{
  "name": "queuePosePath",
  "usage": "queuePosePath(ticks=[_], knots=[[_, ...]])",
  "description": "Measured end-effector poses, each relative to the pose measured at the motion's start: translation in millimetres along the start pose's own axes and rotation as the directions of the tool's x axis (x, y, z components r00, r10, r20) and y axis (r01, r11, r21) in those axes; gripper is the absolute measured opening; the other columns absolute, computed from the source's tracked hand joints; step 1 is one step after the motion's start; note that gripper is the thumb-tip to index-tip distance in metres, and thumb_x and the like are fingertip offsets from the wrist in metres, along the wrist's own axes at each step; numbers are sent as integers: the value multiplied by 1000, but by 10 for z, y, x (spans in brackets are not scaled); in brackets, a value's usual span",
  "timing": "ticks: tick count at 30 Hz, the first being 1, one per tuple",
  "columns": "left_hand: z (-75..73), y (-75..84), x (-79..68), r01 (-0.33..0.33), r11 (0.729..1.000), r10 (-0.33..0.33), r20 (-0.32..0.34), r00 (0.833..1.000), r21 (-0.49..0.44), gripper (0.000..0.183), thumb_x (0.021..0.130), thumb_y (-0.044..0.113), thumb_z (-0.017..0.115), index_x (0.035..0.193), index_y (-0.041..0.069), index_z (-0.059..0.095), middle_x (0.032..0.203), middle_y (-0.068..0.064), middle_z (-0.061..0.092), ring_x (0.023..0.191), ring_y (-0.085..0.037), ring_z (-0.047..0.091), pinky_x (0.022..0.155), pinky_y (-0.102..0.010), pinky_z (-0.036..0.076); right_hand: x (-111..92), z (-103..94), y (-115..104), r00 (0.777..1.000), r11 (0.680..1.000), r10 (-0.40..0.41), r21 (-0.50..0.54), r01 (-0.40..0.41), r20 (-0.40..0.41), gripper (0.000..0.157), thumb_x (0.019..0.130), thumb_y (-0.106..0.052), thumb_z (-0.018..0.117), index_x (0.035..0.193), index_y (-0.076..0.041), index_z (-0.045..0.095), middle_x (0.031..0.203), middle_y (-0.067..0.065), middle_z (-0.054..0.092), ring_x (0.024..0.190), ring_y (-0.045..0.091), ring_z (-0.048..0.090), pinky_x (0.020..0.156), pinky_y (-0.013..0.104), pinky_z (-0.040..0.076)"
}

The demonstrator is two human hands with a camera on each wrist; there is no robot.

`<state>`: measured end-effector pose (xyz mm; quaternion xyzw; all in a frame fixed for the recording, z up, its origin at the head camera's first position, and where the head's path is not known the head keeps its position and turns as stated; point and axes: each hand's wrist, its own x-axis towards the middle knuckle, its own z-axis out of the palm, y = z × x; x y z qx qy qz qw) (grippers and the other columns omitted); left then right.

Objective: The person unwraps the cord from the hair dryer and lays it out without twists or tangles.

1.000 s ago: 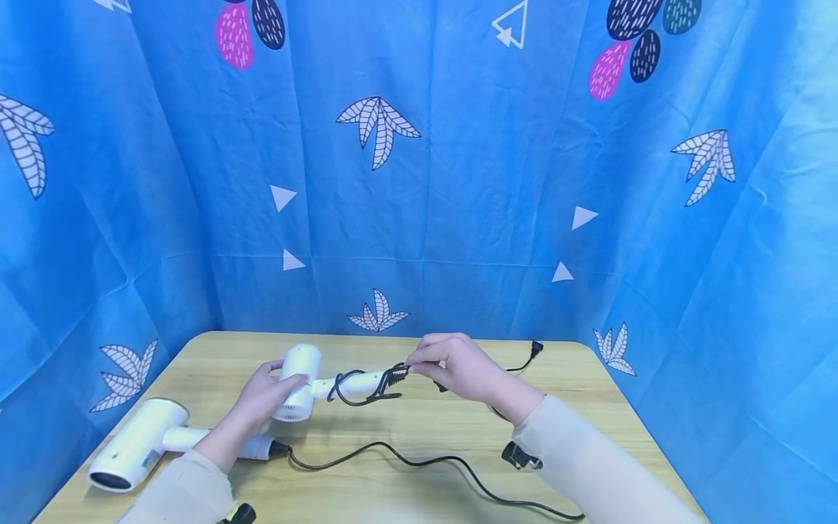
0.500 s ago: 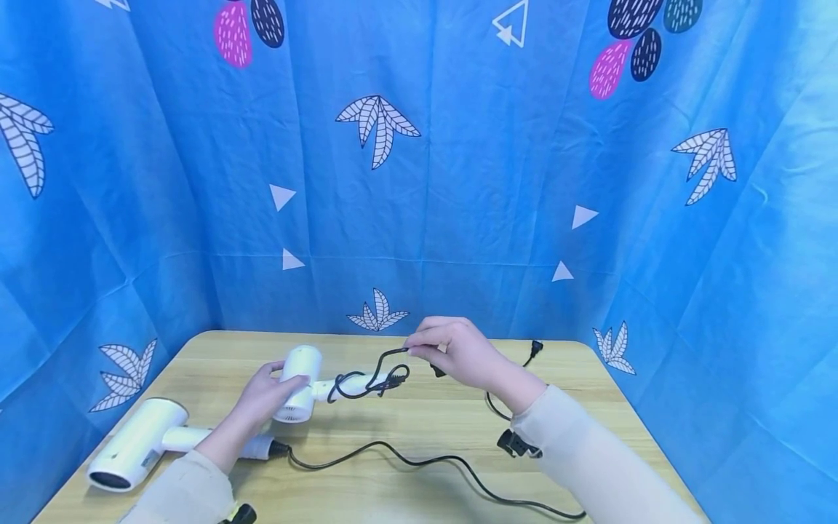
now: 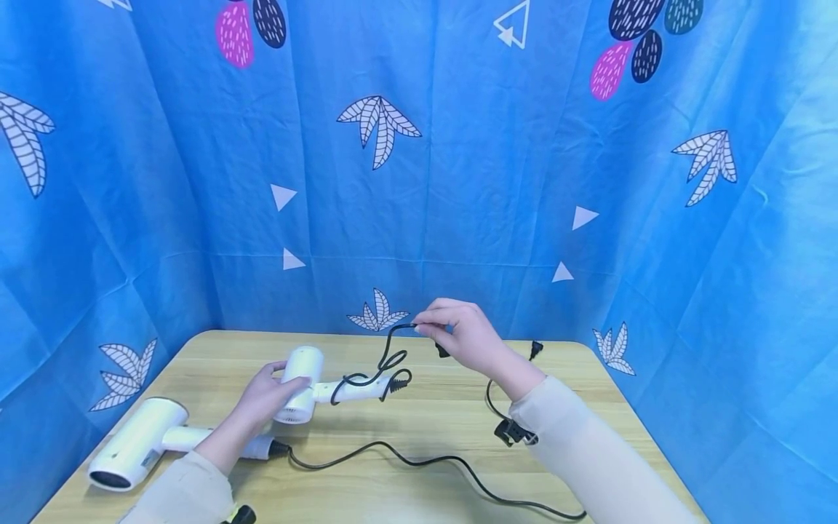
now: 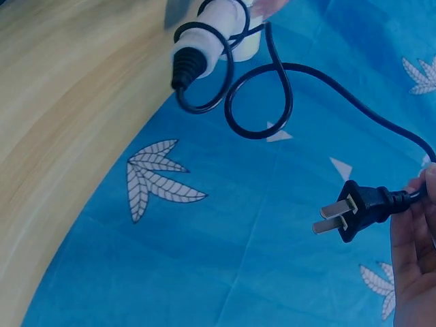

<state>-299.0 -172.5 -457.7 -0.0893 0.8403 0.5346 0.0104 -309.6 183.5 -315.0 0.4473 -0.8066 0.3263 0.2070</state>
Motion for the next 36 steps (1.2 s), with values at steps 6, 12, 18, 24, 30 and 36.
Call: queuePosePath(ticks=[6,12,18,24,30,36], knots=[[6,-1,2,-7,1000,7,4,1000,-16,84,90,40,70,149,-4,30,136,-31,50,112,-41,59,86,-50,55,-17,40,95,998,999,52,-9,-52,-29,13,91,-5,72,102,-8,79,91,4,72,74,9,59,59,25,49],[9,-2,-1,-13,999,14,12,1000,-37,84,90,39,71,149,-4,30,134,-31,51,109,-39,61,83,-47,56,-32,103,185,993,994,95,-40,-98,-65,13,90,-5,73,101,-8,79,93,0,72,73,9,58,59,26,50],[12,-1,-15,-13,999,14,11,1000,-43,83,90,38,72,149,-3,31,131,-30,52,105,-37,63,81,-46,57,-36,180,266,988,989,122,-72,-129,-93,11,92,-9,72,100,-6,79,91,0,71,73,9,58,60,25,50],[13,3,-21,-13,998,14,15,1000,-54,82,89,37,72,149,-3,31,129,-30,53,102,-35,64,77,-43,57,-59,220,346,981,981,147,-106,-160,-124,10,90,-6,74,98,-6,79,88,-2,70,73,10,57,62,26,50],[-2,7,-31,-6,998,7,23,1000,-58,82,90,37,72,149,-2,31,131,-30,52,103,-35,64,77,-43,57,-116,272,439,968,963,216,-138,-233,-125,10,90,-8,74,98,-7,79,87,-3,69,71,10,56,61,26,49],[-9,3,-36,8,999,-6,25,1000,-53,84,90,39,72,150,0,30,133,-30,52,106,-36,62,80,-45,57,-185,339,504,962,955,246,-144,-261,-115,10,91,-8,74,98,-6,79,86,-3,69,69,9,55,59,25,49]])
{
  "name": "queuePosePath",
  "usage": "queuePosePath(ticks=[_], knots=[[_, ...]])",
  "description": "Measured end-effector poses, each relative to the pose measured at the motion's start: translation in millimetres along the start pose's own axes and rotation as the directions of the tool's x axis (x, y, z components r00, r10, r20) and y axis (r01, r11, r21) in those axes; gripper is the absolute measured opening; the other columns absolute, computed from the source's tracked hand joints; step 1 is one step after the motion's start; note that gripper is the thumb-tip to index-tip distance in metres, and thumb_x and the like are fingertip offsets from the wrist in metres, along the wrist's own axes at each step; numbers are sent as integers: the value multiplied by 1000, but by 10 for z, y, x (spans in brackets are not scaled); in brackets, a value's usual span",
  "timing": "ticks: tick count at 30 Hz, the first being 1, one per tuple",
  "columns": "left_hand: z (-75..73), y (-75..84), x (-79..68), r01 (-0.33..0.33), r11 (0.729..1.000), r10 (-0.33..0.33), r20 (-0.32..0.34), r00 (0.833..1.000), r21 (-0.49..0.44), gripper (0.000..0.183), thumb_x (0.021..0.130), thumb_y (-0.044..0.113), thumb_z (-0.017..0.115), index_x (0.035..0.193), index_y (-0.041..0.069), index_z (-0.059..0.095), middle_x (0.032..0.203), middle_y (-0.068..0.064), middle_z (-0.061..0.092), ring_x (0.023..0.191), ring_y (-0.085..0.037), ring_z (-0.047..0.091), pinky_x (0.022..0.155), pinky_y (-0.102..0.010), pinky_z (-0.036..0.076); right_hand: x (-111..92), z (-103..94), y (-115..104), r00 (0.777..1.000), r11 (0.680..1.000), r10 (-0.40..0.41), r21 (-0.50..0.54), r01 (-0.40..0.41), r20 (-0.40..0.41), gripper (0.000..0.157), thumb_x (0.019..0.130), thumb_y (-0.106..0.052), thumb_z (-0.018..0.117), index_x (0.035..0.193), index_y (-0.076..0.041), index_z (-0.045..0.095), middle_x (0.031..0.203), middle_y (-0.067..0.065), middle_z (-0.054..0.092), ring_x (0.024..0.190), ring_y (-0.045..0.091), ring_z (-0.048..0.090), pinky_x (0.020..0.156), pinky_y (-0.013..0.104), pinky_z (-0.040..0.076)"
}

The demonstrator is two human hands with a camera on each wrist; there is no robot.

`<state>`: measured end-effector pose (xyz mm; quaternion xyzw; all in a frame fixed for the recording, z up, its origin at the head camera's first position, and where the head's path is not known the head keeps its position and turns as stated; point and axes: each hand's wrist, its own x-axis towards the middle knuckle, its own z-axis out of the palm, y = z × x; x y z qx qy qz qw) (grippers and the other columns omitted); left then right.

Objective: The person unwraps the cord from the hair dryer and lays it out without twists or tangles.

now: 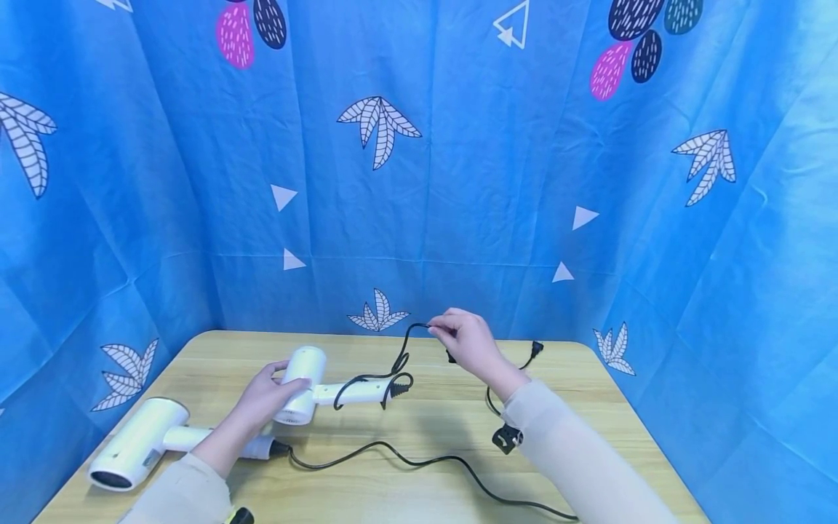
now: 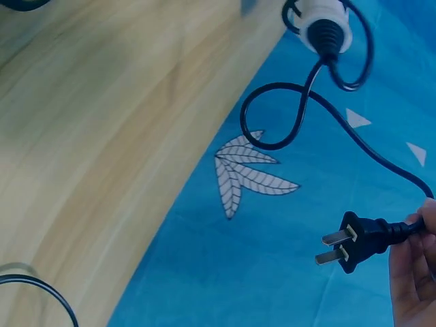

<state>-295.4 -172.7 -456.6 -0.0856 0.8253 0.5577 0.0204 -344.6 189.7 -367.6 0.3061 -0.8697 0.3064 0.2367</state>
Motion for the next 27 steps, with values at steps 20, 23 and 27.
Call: queuePosePath(ticks=[20,23,27], knots=[[-57,-41,-1,9,999,-10,-10,1000,-34,83,90,39,71,151,0,30,131,-29,52,105,-35,62,79,-40,56,-254,134,288,990,993,106,-52,-102,87,8,91,-10,73,96,-9,79,82,-7,66,66,8,52,59,27,46],[-63,-42,-5,10,999,-10,-11,1000,-33,84,90,39,71,151,0,30,131,-30,52,105,-35,62,80,-40,55,-296,152,319,987,991,126,-54,-121,103,8,91,-10,73,96,-9,79,81,-7,66,65,7,51,59,26,46],[-71,-42,4,10,999,-11,-6,1000,-36,85,90,41,71,151,0,29,133,-30,52,106,-35,62,80,-40,55,-352,172,366,978,986,161,-58,-155,131,8,91,-10,73,96,-11,79,82,-8,66,67,7,53,61,27,47]])
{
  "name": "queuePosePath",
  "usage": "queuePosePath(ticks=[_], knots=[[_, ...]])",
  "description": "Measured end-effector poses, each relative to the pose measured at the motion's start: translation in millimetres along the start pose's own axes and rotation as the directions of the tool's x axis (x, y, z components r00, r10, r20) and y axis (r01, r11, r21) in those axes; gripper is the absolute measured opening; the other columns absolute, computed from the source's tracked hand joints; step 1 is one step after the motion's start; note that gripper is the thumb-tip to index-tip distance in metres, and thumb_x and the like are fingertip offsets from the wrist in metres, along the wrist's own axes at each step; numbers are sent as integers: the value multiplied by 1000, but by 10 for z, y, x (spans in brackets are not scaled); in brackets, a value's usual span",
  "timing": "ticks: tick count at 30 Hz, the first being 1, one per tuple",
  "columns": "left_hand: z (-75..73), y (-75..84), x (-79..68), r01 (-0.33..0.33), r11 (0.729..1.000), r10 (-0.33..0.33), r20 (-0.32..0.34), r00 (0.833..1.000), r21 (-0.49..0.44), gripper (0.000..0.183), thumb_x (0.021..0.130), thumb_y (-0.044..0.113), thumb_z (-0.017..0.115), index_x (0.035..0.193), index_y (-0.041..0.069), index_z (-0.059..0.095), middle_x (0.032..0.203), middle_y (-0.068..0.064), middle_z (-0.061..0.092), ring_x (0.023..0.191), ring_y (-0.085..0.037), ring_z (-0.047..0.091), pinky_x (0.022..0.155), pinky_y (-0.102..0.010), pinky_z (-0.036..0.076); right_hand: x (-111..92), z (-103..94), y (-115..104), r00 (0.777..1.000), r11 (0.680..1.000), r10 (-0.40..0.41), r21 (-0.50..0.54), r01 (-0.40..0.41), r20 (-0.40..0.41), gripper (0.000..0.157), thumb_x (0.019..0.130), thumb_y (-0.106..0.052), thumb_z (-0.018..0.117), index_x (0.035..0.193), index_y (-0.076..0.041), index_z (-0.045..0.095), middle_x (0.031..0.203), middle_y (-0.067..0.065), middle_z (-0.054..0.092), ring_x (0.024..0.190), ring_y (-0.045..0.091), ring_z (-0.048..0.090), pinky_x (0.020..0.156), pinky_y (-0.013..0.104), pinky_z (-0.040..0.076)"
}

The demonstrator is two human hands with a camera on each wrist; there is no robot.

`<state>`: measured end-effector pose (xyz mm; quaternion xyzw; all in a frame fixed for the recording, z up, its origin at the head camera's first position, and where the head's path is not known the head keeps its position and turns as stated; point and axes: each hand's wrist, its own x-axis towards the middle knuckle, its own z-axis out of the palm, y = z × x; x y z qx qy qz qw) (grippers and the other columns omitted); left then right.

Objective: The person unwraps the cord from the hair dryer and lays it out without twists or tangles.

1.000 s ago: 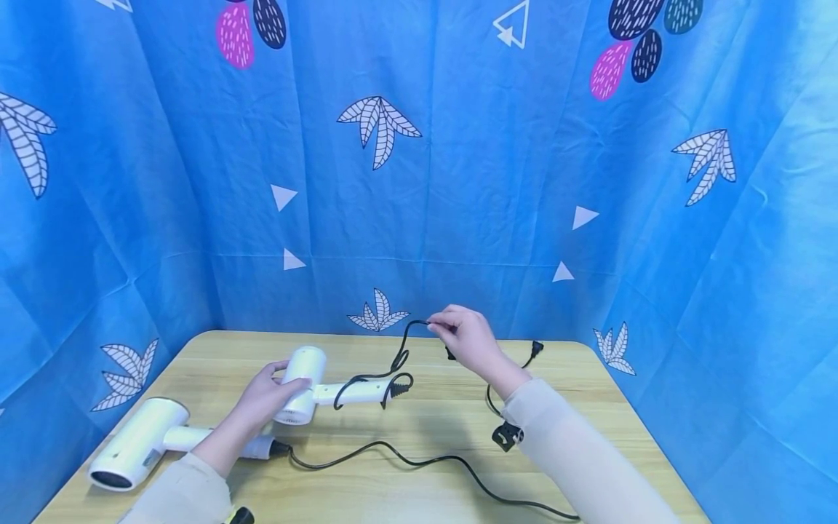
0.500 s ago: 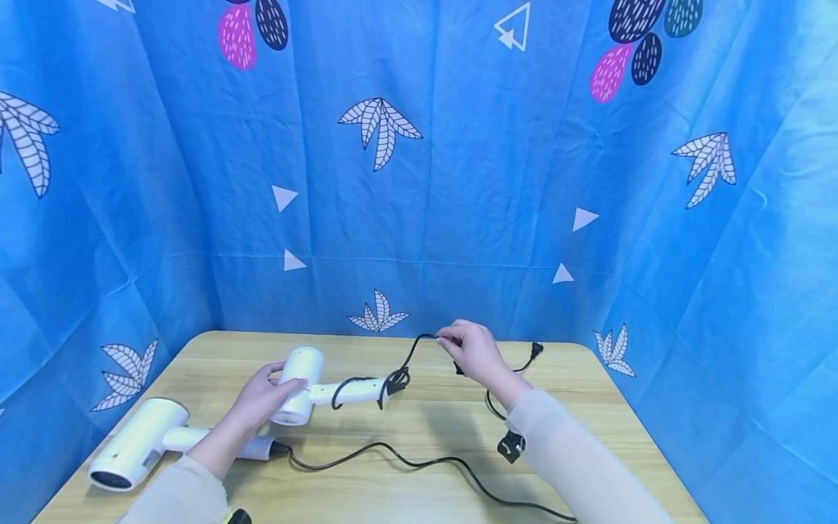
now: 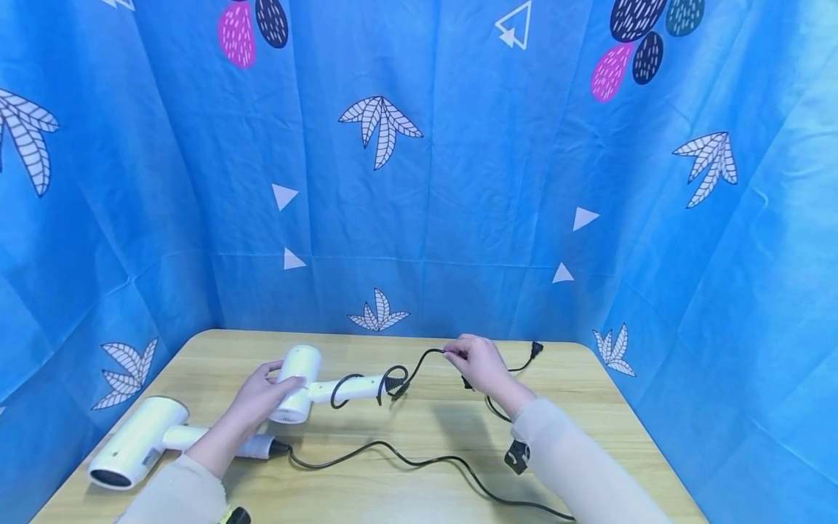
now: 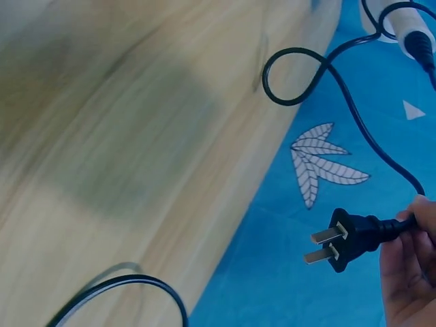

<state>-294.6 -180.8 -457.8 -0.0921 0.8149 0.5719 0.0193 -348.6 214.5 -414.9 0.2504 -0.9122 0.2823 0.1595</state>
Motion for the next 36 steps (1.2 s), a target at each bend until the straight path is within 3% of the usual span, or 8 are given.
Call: queuePosePath(ticks=[9,19,24,36], knots=[[-7,-2,11,9,1000,-9,-5,1000,-9,85,90,41,71,152,1,29,135,-31,50,110,-38,61,83,-43,55,-101,31,116,999,1000,3,9,-3,38,8,92,-8,72,95,-10,79,84,-6,69,71,6,58,66,29,51],[9,-17,11,-24,998,24,-10,1000,-58,83,90,35,72,150,-2,30,132,-31,53,104,-34,64,80,-40,56,-251,149,309,996,1000,7,-4,-7,87,7,91,-8,72,92,-12,78,80,-8,66,74,6,59,67,28,53],[13,-15,4,-21,998,21,-10,1000,-56,84,90,35,72,150,-3,29,133,-32,52,105,-35,63,80,-40,56,-315,198,364,988,998,60,-10,-59,143,8,91,-10,72,93,-14,78,84,-8,67,75,5,58,67,27,51],[34,-34,2,-17,998,17,-1,1000,-57,84,90,36,72,150,-3,29,132,-32,52,104,-33,64,79,-40,56,-406,287,450,967,996,87,-15,-86,239,10,93,-9,70,98,-5,78,90,-2,72,73,4,60,64,25,51]])
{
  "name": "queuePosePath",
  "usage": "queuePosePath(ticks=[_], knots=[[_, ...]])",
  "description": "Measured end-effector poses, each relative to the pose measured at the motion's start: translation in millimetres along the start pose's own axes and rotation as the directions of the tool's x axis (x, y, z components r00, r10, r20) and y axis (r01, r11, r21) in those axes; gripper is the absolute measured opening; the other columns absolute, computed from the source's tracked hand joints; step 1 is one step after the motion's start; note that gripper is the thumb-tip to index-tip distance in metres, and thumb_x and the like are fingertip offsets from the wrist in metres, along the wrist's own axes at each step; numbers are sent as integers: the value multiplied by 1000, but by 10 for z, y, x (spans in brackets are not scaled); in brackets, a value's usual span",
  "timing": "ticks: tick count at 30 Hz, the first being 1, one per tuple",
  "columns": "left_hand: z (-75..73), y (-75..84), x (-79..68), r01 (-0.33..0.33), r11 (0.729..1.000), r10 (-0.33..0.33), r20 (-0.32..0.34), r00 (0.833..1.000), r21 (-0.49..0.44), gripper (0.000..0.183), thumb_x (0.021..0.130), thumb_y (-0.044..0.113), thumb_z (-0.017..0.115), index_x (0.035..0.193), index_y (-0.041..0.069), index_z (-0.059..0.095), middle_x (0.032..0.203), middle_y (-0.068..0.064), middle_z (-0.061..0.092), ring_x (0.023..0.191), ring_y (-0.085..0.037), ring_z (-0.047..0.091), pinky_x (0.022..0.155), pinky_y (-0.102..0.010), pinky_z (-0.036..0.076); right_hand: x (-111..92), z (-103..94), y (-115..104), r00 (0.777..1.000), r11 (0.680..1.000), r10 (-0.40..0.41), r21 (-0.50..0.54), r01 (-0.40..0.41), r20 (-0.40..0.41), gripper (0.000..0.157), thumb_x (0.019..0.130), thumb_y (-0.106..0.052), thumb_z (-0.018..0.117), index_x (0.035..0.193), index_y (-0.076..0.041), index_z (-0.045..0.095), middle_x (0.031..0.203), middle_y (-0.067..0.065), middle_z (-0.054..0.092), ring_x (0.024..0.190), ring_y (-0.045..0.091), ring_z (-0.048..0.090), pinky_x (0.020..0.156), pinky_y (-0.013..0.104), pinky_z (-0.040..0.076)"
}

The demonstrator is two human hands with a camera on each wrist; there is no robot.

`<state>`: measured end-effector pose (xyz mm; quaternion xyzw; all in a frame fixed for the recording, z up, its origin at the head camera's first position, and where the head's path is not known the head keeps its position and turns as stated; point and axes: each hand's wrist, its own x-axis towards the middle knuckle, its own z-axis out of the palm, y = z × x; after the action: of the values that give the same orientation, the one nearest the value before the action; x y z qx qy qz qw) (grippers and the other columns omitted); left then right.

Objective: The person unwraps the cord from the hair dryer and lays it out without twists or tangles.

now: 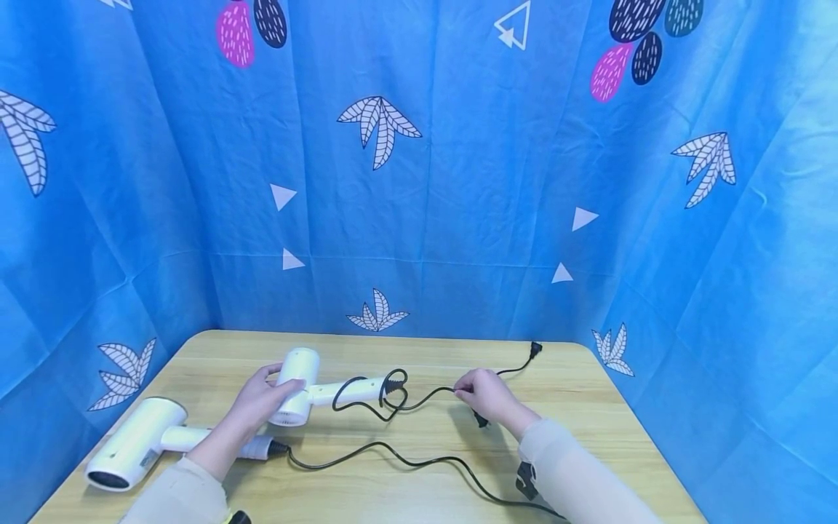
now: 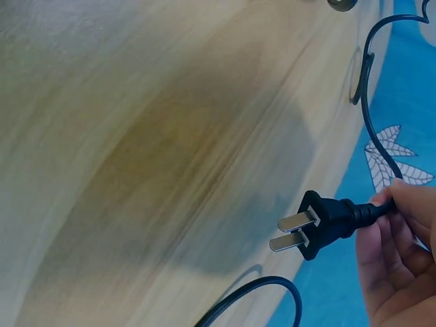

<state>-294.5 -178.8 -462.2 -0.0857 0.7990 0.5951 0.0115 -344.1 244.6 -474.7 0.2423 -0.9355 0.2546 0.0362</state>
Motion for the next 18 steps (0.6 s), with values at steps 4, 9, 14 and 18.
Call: queuePosePath(ticks=[4,9,14,18], knots=[[5,-6,0,8,1000,-8,0,1000,13,84,90,38,71,151,-1,29,132,-31,52,105,-34,63,80,-41,56,0,27,19,1000,1000,6,-5,-6,15,8,92,-9,71,96,-5,77,86,-3,72,71,4,60,64,25,51],[5,-1,0,11,1000,-11,-1,1000,21,84,90,40,71,151,-1,29,133,-31,52,106,-33,63,81,-41,56,-12,33,20,999,1000,13,10,-14,50,8,92,-7,71,95,-3,77,83,-5,72,69,3,59,63,25,50],[6,11,6,9,1000,-9,0,1000,28,84,90,40,71,150,-1,29,131,-30,53,102,-31,64,79,-40,56,-11,48,35,997,1000,10,5,-11,73,6,90,-7,72,92,-4,78,81,-5,72,70,3,60,65,27,51],[6,9,11,9,1000,-9,-2,1000,26,84,89,39,72,150,-1,30,131,-30,54,101,-31,65,79,-39,56,-1,71,52,996,1000,5,-18,-4,85,6,90,-7,72,91,-6,78,81,-6,72,70,3,60,66,27,52]])
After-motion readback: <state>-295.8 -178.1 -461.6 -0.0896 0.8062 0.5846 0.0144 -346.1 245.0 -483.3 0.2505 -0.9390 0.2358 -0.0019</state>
